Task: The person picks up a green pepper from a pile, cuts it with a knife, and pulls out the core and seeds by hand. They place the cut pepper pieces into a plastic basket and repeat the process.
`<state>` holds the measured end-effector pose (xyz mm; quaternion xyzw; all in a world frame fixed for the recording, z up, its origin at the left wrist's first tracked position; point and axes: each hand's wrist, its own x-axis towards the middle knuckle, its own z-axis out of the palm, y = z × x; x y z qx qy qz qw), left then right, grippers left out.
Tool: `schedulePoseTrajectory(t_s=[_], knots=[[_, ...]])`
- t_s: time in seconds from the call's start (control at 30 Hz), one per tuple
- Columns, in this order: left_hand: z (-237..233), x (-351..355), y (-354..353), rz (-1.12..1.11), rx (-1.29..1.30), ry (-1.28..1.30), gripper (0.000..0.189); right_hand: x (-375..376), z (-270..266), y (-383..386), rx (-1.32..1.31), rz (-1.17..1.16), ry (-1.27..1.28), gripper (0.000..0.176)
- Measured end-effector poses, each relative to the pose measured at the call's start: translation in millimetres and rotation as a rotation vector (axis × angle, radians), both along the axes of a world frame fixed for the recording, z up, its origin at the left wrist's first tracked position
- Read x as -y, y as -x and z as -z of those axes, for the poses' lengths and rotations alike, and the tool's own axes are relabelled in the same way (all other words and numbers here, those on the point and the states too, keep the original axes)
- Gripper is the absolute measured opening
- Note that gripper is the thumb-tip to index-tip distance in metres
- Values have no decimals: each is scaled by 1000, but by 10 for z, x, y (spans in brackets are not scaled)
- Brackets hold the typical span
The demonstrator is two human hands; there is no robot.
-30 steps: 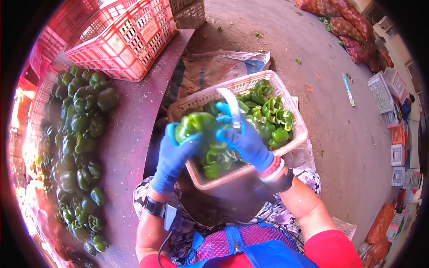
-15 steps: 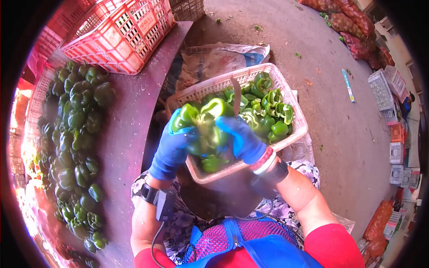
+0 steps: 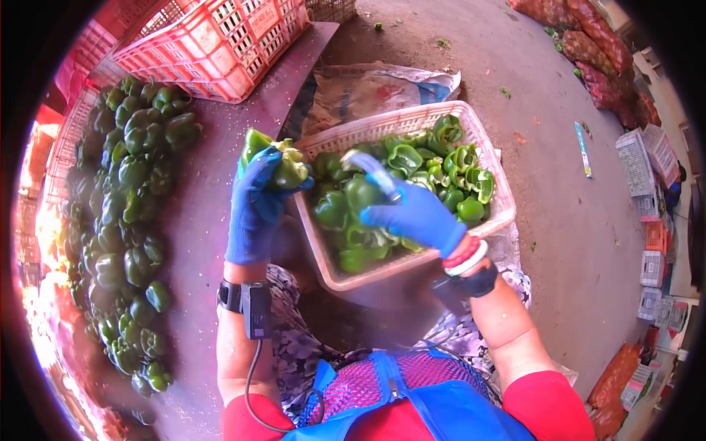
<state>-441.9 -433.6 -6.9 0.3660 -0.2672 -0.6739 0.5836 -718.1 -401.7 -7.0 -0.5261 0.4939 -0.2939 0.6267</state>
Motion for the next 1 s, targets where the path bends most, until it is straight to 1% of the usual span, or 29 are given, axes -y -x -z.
schedulePoseTrajectory(t_s=[0.03,0.13,0.17,0.2,0.27,0.3,0.4,0.43,0.53,0.57,0.67,0.7,0.8,0.93,1.0], knots=[[11,-36,46,18,-27,-32,38,-33,79,-65,-262,-23,2,45],[-120,-145,242,178,-174,-12,43,9,97,-183,87,136,-204,45],[191,-71,188,198,-161,-10,47,35,65,-184,193,131,-167,43],[156,-103,252,229,-111,-35,50,63,89,-200,308,110,-172,42],[165,-117,343,385,-66,27,55,87,196,-269,542,72,-188,40],[151,-118,383,381,-30,50,56,62,55,-312,374,103,-160,32],[60,-117,475,358,71,127,59,110,8,-297,326,110,-128,29],[26,-121,490,368,103,130,55,122,8,-282,252,112,-97,31],[19,-139,572,322,268,159,42,63,87,-389,105,186,390,39],[58,-153,605,266,305,93,35,28,89,-443,58,245,419,44],[59,-201,756,145,305,73,29,36,138,-469,-168,224,357,45],[64,-198,796,90,303,57,26,36,128,-496,-140,251,382,47],[178,-178,760,146,234,63,32,39,59,-510,-265,262,431,45],[296,-210,840,64,-96,-11,36,27,81,-537,-343,316,670,42],[471,-141,760,138,-103,-91,39,32,184,-545,-386,327,761,41]])
